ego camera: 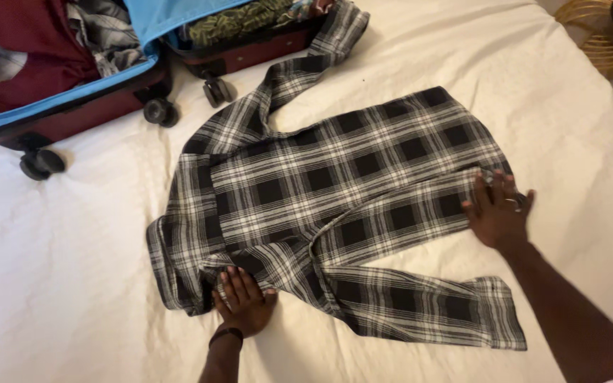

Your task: The person folds a plaid shirt on a white bed by smoothing the fabric and folding the sleeves and body, then carries the folded shirt to a wardrobe and places it on a shelf.

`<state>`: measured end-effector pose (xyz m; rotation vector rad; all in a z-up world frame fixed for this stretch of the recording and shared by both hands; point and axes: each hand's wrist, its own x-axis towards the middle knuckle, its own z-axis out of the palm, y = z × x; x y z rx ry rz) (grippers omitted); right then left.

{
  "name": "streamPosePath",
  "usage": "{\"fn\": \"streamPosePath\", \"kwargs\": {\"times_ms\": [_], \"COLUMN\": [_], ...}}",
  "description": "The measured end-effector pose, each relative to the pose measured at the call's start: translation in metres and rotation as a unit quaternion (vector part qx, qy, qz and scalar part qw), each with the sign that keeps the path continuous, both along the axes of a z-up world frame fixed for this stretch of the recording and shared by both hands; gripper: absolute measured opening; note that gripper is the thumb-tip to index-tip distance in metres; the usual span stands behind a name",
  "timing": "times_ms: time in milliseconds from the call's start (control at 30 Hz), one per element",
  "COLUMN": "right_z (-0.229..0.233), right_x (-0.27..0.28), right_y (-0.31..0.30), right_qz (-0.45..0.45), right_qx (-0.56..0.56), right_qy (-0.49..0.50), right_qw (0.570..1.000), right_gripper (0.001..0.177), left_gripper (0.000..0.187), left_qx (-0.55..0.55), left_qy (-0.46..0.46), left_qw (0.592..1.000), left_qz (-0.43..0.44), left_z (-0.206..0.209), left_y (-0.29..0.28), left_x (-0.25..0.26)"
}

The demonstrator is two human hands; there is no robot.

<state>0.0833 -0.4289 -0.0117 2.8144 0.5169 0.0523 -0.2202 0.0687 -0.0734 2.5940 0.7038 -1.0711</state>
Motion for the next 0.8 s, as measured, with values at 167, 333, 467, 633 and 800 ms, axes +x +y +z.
{"fn": "streamPosePath", "kwargs": {"times_ms": [167, 333, 467, 633, 800], "right_z": [-0.007, -0.004, -0.011, -0.014, -0.024], "right_x": [-0.06, -0.12, -0.094, -0.038, -0.038], "right_y": [0.108, 0.183, 0.14, 0.021, -0.022], "right_qz": [0.181, 0.184, 0.236, 0.129, 0.075], "right_qx": [0.219, 0.208, 0.176, 0.218, 0.157], "right_qy": [-0.018, 0.108, 0.087, 0.043, 0.022], "right_qw": [0.959, 0.955, 0.952, 0.967, 0.984], "right_gripper": [0.065, 0.067, 0.069, 0.078, 0.077], "left_gripper": [0.1, 0.089, 0.086, 0.084, 0.08], "left_qx": [-0.019, 0.069, 0.104, 0.171, 0.181], "left_qy": [0.008, -0.215, -0.329, -0.282, -0.383], "left_qw": [1.0, 0.974, 0.938, 0.942, 0.905], "left_qz": [0.011, -0.026, -0.033, -0.064, -0.02], "left_z": [0.004, 0.015, 0.05, 0.094, 0.099], "left_y": [0.003, -0.008, -0.008, 0.026, 0.002], "left_x": [-0.004, -0.022, -0.035, -0.066, -0.065]}}
